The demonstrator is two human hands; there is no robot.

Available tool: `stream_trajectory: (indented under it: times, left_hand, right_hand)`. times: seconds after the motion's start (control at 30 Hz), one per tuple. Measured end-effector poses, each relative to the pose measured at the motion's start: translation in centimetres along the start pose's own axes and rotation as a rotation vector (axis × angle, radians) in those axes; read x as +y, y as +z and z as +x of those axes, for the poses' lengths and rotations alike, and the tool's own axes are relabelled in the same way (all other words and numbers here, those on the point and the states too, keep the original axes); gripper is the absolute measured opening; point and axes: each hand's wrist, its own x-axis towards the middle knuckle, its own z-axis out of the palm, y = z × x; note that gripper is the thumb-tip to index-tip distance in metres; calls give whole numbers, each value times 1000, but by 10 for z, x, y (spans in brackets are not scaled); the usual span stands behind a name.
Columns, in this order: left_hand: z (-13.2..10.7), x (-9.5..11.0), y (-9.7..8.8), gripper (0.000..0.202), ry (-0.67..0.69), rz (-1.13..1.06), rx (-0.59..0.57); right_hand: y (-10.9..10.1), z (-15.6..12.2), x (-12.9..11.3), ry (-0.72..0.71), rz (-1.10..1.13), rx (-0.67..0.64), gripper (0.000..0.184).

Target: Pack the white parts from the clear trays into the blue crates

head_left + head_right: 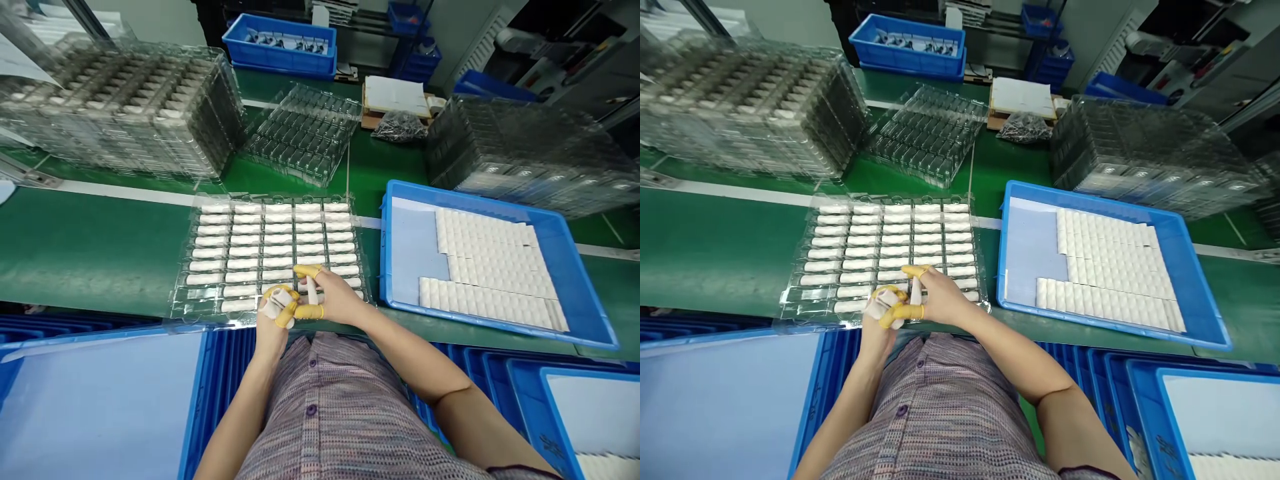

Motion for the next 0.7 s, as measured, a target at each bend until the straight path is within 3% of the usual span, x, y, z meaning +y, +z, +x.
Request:
stream_trajectory:
  times: [0.1,0.2,0.3,0.43,0.57,0.7]
  left_hand:
    - [-2,11,-5,41,241,203,-37]
    - [-3,20,-6,45,165,298,-158]
    - [0,22,-3,50,71,238,-135]
    - [7,20,2,45,82,279,-112]
    - [9,19,4,41,153,286,-111]
    - [9,20,7,52,287,276,-100]
  right_hand:
    - [8,0,0,133,167,-64,91]
    - [17,-1,-8,58,364,-177,83]
    - [23,-2,-18,-55,457,-165,79]
    - [29,-2,-19,-48,414,-155,83]
    - [36,-1,-12,99,689,-130,84]
    - [45,6,-13,285,1015,-68,79]
